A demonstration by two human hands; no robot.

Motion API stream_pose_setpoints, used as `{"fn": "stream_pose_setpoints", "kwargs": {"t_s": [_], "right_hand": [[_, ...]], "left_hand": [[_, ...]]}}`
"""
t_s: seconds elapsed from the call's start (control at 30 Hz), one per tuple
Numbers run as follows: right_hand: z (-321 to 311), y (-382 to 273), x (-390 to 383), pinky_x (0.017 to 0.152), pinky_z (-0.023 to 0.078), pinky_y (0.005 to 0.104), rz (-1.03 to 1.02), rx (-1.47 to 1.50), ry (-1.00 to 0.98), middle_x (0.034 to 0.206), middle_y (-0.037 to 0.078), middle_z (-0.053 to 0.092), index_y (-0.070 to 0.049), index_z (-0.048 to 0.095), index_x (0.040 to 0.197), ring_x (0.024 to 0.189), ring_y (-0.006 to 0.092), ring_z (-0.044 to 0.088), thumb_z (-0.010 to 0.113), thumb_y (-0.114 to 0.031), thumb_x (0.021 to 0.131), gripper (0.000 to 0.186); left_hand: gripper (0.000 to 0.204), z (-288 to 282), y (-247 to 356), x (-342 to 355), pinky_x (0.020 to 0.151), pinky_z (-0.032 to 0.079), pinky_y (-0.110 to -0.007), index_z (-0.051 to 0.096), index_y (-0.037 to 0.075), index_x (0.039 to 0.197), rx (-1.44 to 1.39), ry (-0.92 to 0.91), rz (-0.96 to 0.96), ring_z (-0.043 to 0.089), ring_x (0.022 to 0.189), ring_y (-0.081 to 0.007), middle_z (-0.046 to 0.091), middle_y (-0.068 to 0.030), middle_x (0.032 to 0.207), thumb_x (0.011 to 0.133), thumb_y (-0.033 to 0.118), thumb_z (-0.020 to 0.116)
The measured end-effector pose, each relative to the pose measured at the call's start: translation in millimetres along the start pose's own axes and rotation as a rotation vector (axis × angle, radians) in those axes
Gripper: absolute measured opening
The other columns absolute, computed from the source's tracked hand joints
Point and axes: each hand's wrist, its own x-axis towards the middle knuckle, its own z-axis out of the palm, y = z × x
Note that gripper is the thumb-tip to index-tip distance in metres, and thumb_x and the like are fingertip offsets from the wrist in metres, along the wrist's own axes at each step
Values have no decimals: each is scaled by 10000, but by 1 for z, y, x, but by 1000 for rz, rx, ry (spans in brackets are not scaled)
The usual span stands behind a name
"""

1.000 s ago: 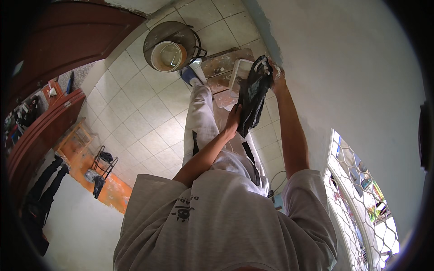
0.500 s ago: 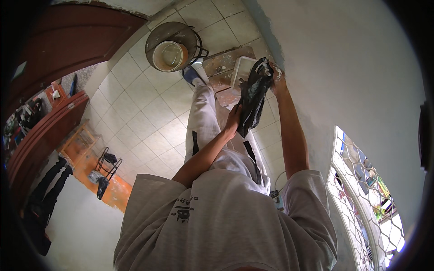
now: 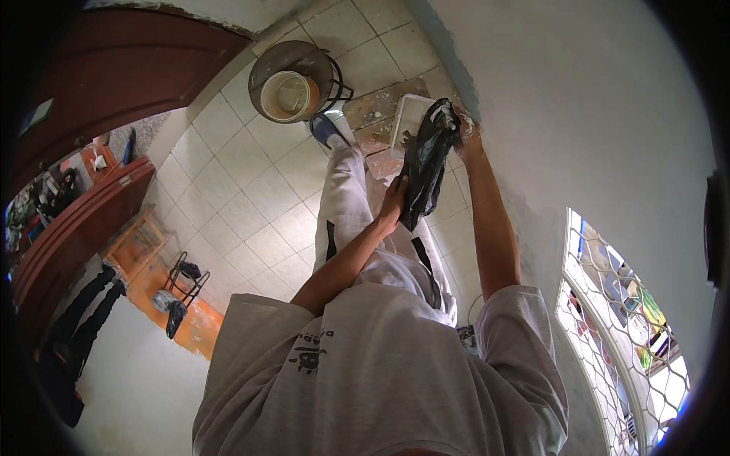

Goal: The person mixes plaster in a container by hand, applies the plaster to a wall with a putty knife, and wipes the tools with a cloth.

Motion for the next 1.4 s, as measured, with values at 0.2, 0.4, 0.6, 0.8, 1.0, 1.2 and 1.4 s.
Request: {"fn": "stream_pose_setpoints", "kwargs": {"t_s": [0.2, 0.4, 0.6, 0.8, 1.0, 1.2, 1.4], "right_hand": [[0, 0, -9, 823, 533, 304, 28, 14, -19, 1035, 70, 684, -10, 671, 1107, 927, 175, 649, 750, -202, 909, 287], [-30, 18, 12, 909, 519, 323, -78, 34, -188, 1157, 111, 675, -7, 644, 1173, 1030, 204, 646, 721, -190, 924, 318], [-20, 14, 4, 916, 518, 335, -3, 34, -112, 1147, 107, 680, -20, 653, 1146, 1038, 209, 647, 741, -178, 908, 299], [-11, 14, -6, 928, 520, 351, -43, 18, -57, 1153, 113, 679, -22, 660, 1121, 1048, 218, 647, 772, -170, 884, 301], [-10, 13, -12, 958, 508, 354, 3, 66, -83, 1170, 116, 676, -12, 660, 1139, 1081, 223, 637, 757, -157, 894, 300], [-16, 13, -12, 973, 500, 345, -22, 20, -85, 1157, 111, 685, -18, 673, 1140, 1080, 213, 638, 744, -158, 904, 284], [-18, 17, -16, 907, 509, 314, -71, 23, -96, 1076, 91, 694, 0, 678, 1125, 996, 193, 653, 730, -206, 923, 293]], "left_hand": [[518, 3, 5, -6, 970, 455, -291, 461, 6, 1434, -16, -17, 0, 585, 1082, -138, 612, -71, 1267, 1073, 377, 453], [516, 5, -3, -9, 957, 466, -293, 460, -3, 1425, -38, 0, -8, 602, 1066, -144, 629, -77, 1245, 1071, 371, 460], [482, 1, -6, -11, 936, 474, -297, 486, 1, 1381, -41, 41, -39, 613, 1049, -156, 638, -79, 1227, 1066, 365, 476], [478, -9, -13, -3, 914, 481, -296, 487, 10, 1374, -10, 48, -64, 613, 1033, -152, 640, -80, 1209, 1059, 369, 491], [496, -15, -15, 2, 924, 478, -302, 466, 18, 1403, 2, 8, -53, 609, 1047, -151, 637, -71, 1218, 1056, 371, 495], [496, -14, -17, 2, 937, 476, -303, 462, 26, 1418, -32, -17, -42, 609, 1054, -152, 637, -62, 1220, 1055, 363, 497], [467, -11, -14, -3, 891, 491, -285, 500, 29, 1395, -30, -16, -52, 622, 983, -125, 657, -41, 1156, 1059, 353, 493]]}}
